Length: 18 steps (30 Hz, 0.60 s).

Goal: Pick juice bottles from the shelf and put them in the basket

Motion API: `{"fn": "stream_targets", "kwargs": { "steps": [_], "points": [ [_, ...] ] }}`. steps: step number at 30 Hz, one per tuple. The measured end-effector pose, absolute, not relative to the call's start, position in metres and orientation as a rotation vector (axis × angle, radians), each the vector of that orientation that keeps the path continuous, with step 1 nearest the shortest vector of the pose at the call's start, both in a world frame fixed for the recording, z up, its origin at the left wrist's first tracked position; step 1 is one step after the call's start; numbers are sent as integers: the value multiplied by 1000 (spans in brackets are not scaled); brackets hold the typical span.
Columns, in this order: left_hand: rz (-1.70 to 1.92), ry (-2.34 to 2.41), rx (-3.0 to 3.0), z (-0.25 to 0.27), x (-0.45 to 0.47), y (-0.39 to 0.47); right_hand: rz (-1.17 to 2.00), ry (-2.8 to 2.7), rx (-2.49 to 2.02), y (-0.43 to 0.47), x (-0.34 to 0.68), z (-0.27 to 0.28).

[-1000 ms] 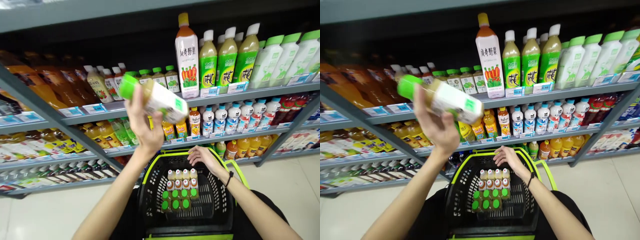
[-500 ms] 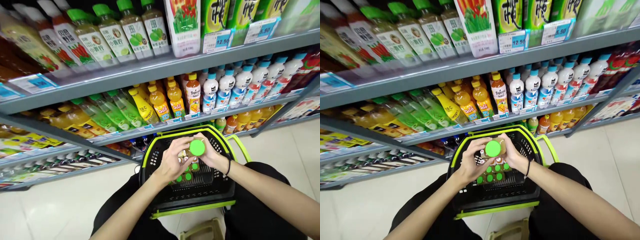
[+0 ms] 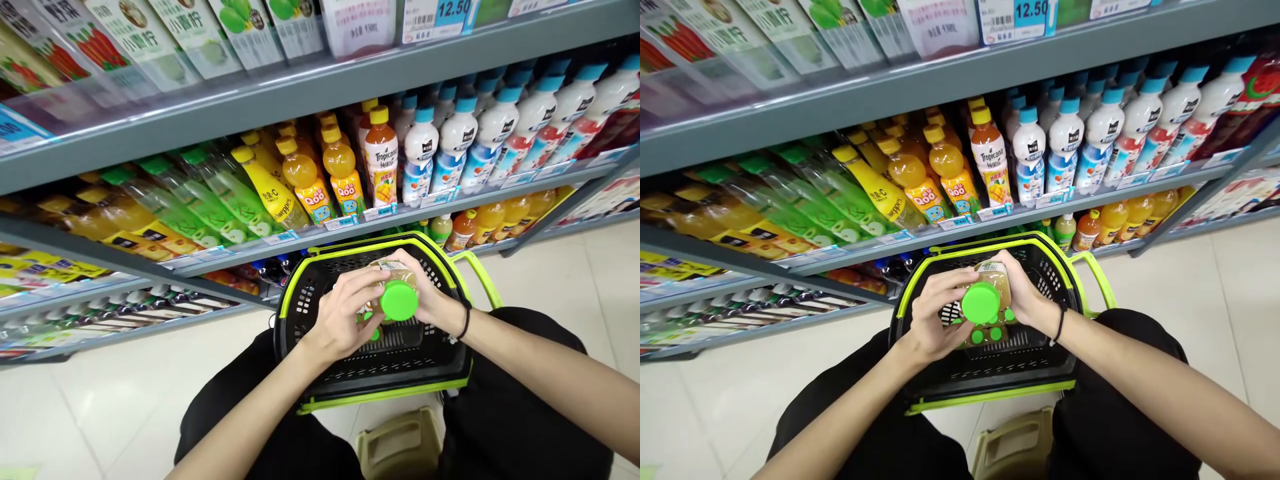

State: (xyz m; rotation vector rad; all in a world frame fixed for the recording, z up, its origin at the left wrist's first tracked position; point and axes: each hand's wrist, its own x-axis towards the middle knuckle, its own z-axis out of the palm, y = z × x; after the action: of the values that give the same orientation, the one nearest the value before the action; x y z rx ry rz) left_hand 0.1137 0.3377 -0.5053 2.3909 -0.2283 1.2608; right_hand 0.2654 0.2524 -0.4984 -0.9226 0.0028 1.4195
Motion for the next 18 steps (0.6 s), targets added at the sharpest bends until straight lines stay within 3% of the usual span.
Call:
{"fn": "stream_targets", "kwargs": {
  "steps": [9,18],
  "points": [
    [1210,-88,2298,-501,113,334,1271,-31,-1077,251,262,-508],
    [1093,336,1776,-497,112,344,1593,-371,-1126,244,237,-513]
  ]
}}
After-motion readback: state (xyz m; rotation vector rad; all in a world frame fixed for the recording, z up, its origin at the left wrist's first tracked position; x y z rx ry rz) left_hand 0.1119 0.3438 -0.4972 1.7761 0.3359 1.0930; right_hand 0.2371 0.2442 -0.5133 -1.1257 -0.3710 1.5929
